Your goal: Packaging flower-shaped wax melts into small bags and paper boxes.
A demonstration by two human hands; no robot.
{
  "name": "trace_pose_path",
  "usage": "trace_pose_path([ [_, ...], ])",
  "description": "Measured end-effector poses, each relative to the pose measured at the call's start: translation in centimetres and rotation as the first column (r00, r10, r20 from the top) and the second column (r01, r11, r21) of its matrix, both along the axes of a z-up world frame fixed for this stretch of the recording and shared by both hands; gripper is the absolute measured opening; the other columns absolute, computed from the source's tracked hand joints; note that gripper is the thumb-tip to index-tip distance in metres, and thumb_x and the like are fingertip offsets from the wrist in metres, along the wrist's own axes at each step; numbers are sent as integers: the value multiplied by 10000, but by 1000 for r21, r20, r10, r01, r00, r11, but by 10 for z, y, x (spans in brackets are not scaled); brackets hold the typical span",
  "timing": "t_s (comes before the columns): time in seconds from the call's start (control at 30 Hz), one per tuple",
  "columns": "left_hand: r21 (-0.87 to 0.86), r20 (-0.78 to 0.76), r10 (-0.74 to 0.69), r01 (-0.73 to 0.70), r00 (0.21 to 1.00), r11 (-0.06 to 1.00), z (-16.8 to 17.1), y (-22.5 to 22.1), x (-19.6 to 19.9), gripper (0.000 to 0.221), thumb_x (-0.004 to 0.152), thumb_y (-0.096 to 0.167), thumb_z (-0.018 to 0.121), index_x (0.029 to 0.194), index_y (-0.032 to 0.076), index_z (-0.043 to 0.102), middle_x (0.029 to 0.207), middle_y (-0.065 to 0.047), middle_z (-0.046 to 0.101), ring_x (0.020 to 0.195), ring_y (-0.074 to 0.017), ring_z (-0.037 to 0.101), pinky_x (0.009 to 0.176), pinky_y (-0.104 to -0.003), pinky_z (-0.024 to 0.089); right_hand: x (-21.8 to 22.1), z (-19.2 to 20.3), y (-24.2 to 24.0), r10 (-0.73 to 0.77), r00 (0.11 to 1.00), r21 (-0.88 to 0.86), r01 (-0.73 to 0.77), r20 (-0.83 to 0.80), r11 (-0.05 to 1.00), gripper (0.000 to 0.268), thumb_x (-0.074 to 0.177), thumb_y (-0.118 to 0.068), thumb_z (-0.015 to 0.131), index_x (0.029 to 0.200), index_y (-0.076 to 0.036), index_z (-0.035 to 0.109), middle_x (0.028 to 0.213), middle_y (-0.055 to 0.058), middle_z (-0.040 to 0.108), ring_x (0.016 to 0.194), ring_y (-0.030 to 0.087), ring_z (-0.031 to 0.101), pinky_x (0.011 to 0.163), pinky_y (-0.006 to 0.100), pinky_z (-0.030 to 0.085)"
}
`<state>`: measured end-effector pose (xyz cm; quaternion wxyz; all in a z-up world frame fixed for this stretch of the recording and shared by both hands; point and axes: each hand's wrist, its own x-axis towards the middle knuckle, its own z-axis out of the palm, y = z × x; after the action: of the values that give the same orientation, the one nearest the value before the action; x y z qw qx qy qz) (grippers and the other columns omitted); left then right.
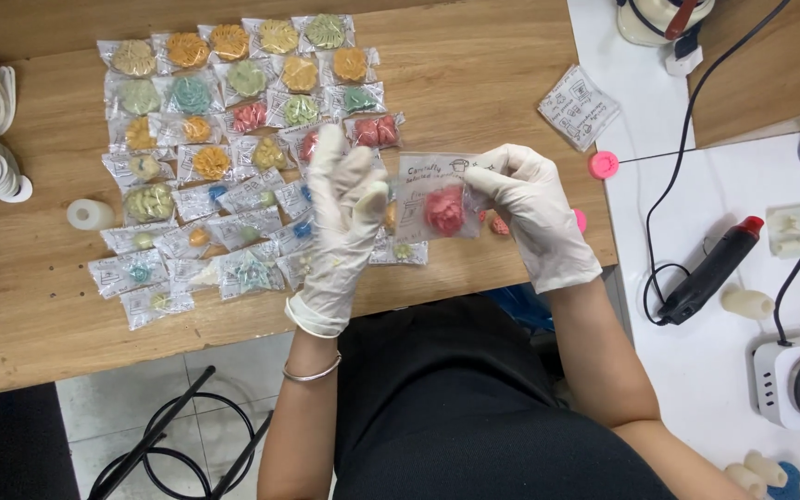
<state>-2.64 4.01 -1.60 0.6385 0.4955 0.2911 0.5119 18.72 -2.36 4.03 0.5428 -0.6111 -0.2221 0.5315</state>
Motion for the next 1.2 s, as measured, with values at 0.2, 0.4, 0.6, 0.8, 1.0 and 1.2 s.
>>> trace_pose_path([
  [0.2, 332, -408, -216, 364, 887, 870, 33, -12, -19, 914, 858, 278, 864, 1606, 52, 388, 1695, -137, 340, 1605, -238, 237, 1282, -430, 293, -7, -16, 1, 44, 999, -74, -42, 30, 996, 99, 927, -84, 746, 869, -64, 668, 770, 29, 689, 638, 80, 581, 561, 229, 445],
  [0.4, 71, -85, -405, 411, 910, 909, 5, -21, 2, 633, 914, -39, 773, 1488, 47, 522, 1569, -68, 522, 1443, -183, 506, 1206, -328, 462, -3, -45, -16, 111, 979, 102, -94, -173, 990, 162, 1007, -100, 773, 959, -40, 631, 933, 53, 683, 808, 98, 633, 720, 249, 526],
  [0.6, 231, -336, -220, 306, 916, 924, -1, -32, -5, 672, 885, 14, 819, 1488, 69, 528, 1535, -86, 573, 1399, -216, 587, 1156, -330, 520, -35, -23, -15, 68, 951, -70, -93, -302, 993, 279, 959, -192, 642, 1220, -95, 661, 1097, 2, 712, 924, 84, 686, 836, 372, 595],
  [0.8, 389, -608, 23, 273, 793, 880, -17, -44, -20, 813, 845, 114, 828, 1560, 88, 442, 1386, -123, 650, 1171, -275, 687, 972, -354, 587, -40, -80, -27, 22, 920, 37, -8, -391, 999, 118, 1014, -151, 667, 1088, -60, 682, 1005, 60, 700, 870, 145, 660, 868, 446, 622],
  [1.0, 664, -634, 374, 229, 677, 712, -37, -62, -40, 649, 871, 137, 848, 1450, 114, 557, 1287, -87, 665, 1117, -248, 679, 941, -381, 584, -67, -95, -37, 0, 931, 107, 42, -365, 993, 65, 989, -28, 647, 1028, 15, 675, 1004, 84, 693, 911, 173, 665, 803, 373, 545],
  [1.2, 633, -671, 420, 177, 611, 754, -26, -76, -67, 544, 759, 202, 852, 1270, 182, 666, 1361, -101, 592, 1265, -274, 569, 1033, -410, 471, -92, -87, -37, -139, 904, -48, 131, -405, 990, 269, 805, 116, 556, 980, -88, 557, 1019, 159, 685, 1015, 267, 724, 892, 435, 614],
])
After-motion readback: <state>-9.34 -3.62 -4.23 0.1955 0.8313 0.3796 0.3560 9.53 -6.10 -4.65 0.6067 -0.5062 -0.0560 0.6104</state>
